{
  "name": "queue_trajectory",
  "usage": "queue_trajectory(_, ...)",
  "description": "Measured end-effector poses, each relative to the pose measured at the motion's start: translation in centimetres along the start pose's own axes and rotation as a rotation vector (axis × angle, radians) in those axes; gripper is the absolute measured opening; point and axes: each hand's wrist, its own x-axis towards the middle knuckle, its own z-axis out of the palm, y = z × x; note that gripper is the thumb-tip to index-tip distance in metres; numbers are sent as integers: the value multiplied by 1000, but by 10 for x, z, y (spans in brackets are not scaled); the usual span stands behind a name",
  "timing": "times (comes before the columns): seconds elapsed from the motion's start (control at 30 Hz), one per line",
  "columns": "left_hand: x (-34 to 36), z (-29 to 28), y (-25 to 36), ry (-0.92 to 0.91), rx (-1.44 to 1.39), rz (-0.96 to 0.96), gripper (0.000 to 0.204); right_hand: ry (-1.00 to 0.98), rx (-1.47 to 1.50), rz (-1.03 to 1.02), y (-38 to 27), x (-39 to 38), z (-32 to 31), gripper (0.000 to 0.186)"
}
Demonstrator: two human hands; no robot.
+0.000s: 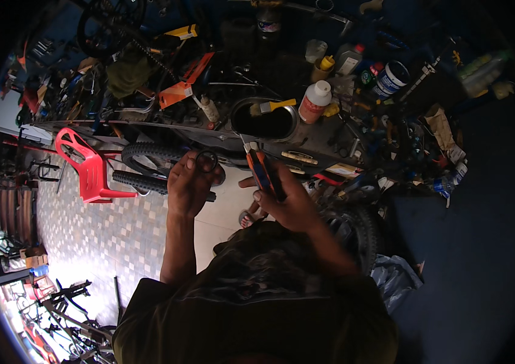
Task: The person works at a cluttered workbench, handling small bicycle components such as a metal ring and a chain. They use pliers to manipulate the ring and apply lubricant from a bottle to the chain, then place the parts on the bench.
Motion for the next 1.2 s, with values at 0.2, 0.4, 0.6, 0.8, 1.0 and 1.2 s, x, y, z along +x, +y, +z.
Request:
queue_trajectory(0.2, -3, 17, 9, -56, 36, 43, 28, -127, -561, -195, -50, 4, -10, 65)
queue_trajectory(0.4, -6, 23, 13, -149, 36, 111, 28, -136, -935, -222, -86, 7, 0, 53)
queue_trajectory(0.6, -8, 27, 14, -163, 81, 154, 27, -109, -1201, -267, -91, 11, 4, 49)
queue_trajectory(0.8, -10, 30, 16, -151, 117, 159, 26, -101, -1252, -275, -92, 14, 6, 47)
queue_trajectory(1.0, -11, 29, 16, -133, 128, 158, 23, -108, -1272, -253, -94, 14, 7, 47)
queue_trajectory(1.2, -11, 28, 17, -125, 198, 166, 22, -123, -1284, -241, -97, 15, 8, 48)
